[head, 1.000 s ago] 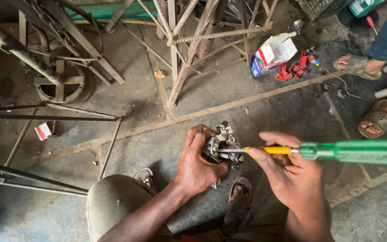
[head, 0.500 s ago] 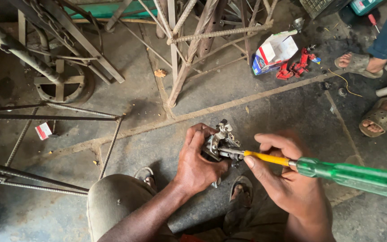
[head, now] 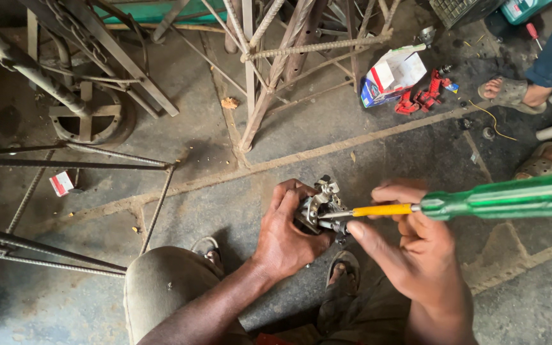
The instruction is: The person sits on the floor and uses a screwdriver to adjust and disassemble a carburetor. They manipulate the tool to loosen screws and remove parts from the carburetor body while holding it in their left hand.
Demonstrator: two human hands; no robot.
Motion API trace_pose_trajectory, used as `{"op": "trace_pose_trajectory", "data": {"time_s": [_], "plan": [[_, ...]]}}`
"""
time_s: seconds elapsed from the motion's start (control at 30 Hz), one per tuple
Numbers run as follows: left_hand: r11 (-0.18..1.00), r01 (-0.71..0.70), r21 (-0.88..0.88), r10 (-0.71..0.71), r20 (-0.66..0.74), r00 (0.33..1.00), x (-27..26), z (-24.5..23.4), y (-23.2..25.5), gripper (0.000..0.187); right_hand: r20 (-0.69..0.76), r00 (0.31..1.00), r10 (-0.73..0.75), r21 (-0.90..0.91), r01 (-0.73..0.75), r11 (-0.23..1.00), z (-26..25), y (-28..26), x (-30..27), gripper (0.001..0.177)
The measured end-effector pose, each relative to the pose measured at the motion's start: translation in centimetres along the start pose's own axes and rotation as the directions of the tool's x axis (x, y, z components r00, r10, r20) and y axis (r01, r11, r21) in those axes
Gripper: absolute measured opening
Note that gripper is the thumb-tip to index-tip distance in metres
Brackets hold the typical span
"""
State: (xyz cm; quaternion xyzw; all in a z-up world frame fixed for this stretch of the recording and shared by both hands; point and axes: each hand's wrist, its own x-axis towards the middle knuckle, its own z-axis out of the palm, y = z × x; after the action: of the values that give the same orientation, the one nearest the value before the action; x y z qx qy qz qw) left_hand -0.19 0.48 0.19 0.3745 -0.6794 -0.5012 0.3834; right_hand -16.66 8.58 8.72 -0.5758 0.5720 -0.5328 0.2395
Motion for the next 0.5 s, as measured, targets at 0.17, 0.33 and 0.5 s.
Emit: {"op": "trace_pose_trajectory", "data": {"time_s": [0.17, 0.33, 0.5], "plan": [[1.0, -0.007, 0.008, 0.008, -0.016, 1.0, 0.1, 0.0, -0.2, 0.068, -0.089, 0.994, 0.065, -0.102, -0.074, 0.992, -0.1, 0.5, -0.6, 0.043], [1.0, 0.018, -0.015, -0.018, -0.034, 0.999, 0.1, -0.1, -0.4, 0.067, 0.003, 0.998, 0.064, 0.085, -0.064, 0.994, -0.9, 0.3, -0.7, 0.042], [1.0, 0.004, -0.016, -0.004, -0.029, 1.0, 0.0, 0.1, -0.2, 0.066, -0.025, 0.999, 0.026, 0.124, -0.023, 0.992, -1.0, 0.1, -0.6, 0.033]]}}
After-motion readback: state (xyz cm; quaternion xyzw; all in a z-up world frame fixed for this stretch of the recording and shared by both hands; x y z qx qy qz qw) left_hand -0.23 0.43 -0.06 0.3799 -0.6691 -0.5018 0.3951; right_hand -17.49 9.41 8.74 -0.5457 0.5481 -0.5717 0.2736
